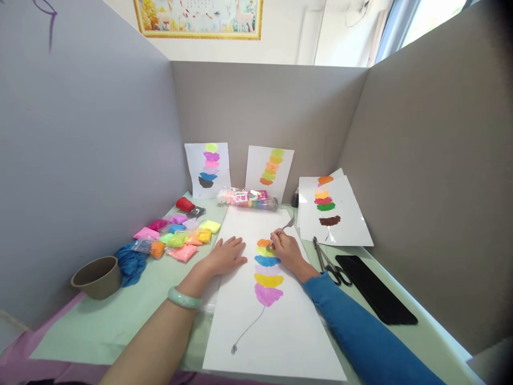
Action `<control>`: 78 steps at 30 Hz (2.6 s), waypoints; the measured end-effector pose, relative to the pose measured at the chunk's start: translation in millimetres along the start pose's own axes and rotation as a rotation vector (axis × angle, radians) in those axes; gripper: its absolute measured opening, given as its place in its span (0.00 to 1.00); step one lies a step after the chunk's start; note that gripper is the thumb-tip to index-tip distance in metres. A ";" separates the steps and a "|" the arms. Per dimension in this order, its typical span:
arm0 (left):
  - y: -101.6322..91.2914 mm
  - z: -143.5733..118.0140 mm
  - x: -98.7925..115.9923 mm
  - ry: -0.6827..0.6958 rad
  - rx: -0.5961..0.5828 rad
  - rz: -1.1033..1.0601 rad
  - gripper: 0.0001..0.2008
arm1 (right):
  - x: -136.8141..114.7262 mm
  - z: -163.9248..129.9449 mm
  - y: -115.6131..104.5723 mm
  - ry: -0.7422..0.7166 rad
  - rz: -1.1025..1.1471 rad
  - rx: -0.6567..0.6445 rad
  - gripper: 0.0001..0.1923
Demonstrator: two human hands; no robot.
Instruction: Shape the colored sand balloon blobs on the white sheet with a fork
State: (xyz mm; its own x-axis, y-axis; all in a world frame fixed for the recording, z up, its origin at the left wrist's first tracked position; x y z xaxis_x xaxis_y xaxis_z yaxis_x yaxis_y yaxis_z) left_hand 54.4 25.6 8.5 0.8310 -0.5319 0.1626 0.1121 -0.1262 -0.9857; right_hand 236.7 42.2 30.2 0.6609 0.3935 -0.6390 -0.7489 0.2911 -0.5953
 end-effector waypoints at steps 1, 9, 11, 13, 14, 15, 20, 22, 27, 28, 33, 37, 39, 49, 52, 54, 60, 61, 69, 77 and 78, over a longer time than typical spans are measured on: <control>0.4 0.3 -0.5 -0.001 -0.001 -0.001 0.26 | -0.6 -0.1 0.4 -0.002 -0.004 -0.005 0.16; 1.4 0.3 -1.0 -0.006 -0.015 -0.007 0.26 | -8.1 -1.3 -0.3 -0.023 -0.086 -0.025 0.15; 1.3 0.4 -1.1 -0.007 -0.012 -0.009 0.26 | -10.9 -1.4 0.0 -0.040 -0.128 -0.031 0.15; 1.0 0.5 -0.9 -0.006 -0.008 -0.013 0.26 | -14.1 -1.4 0.6 -0.064 -0.169 -0.033 0.15; 0.8 0.5 -0.7 -0.006 -0.006 -0.015 0.26 | -15.7 -1.4 0.9 -0.078 -0.188 -0.032 0.15; 0.7 0.4 -0.5 -0.006 -0.006 -0.016 0.26 | -17.4 -1.5 1.4 -0.092 -0.203 -0.033 0.15; 0.2 -0.4 0.2 -0.009 -0.013 -0.022 0.26 | -21.1 -2.4 2.9 -0.136 -0.225 -0.035 0.16; 0.2 -0.5 -0.2 -0.010 -0.012 -0.022 0.26 | -17.3 -2.2 -1.2 -0.112 -0.187 0.002 0.17; 1.9 0.5 -1.6 -0.003 -0.014 -0.021 0.26 | -4.3 -1.3 -12.0 -0.036 -0.105 0.113 0.18; 2.0 0.8 -1.8 -0.004 -0.013 -0.021 0.26 | -4.1 -1.1 -11.0 -0.038 -0.102 0.106 0.18; 1.9 1.1 -1.7 -0.009 -0.016 -0.022 0.26 | -10.6 -2.0 -5.7 -0.061 -0.125 0.052 0.18; 1.7 1.4 -1.4 -0.008 -0.014 -0.022 0.27 | -14.4 -2.8 -4.1 -0.063 -0.136 0.023 0.16; 2.1 1.6 -1.9 -0.010 -0.015 -0.025 0.27 | -15.5 -2.7 -3.2 -0.069 -0.141 0.013 0.16; 1.9 2.0 -2.3 -0.014 -0.017 -0.032 0.26 | -21.2 -2.7 1.1 -0.109 -0.236 -0.023 0.16; 1.6 1.9 -1.7 -0.009 -0.012 -0.027 0.26 | -23.4 -3.0 2.6 -0.124 -0.284 -0.027 0.15; 1.7 1.9 -1.8 -0.009 -0.010 -0.025 0.26 | -24.9 -3.1 3.5 -0.133 -0.311 -0.028 0.14; 1.0 1.0 -1.2 -0.008 -0.011 -0.033 0.26 | -23.2 -3.6 -0.5 -0.135 -0.274 0.019 0.16; 1.0 1.0 -1.3 -0.008 -0.012 -0.034 0.26 | -22.1 -3.6 -2.4 -0.137 -0.261 0.041 0.17; 0.5 1.0 -1.3 -0.007 -0.005 -0.024 0.26 | -15.0 -1.1 -4.0 -0.145 -0.257 0.094 0.17; -0.2 0.2 -0.6 -0.006 -0.005 -0.022 0.25 | -8.4 0.4 5.6 -0.168 -0.306 0.006 0.15; 0.0 0.3 -0.7 -0.004 -0.004 -0.023 0.25 | -8.1 0.3 6.3 -0.171 -0.327 0.001 0.15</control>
State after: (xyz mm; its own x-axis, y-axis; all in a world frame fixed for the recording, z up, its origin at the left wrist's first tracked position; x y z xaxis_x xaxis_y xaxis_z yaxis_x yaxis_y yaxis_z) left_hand 54.0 26.3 8.4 0.8307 -0.5251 0.1850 0.1289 -0.1418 -0.9815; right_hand 226.6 41.0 31.8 0.8479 0.4194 -0.3244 -0.4995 0.4265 -0.7540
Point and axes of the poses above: each hand's wrist, its own z-axis towards the middle knuckle, its own y-axis out of the palm, x = y × z, the point moved 9 cm from there along z, towards the middle knuckle, and after that the axes turned 2 degrees about x, right-handed, at the moved point
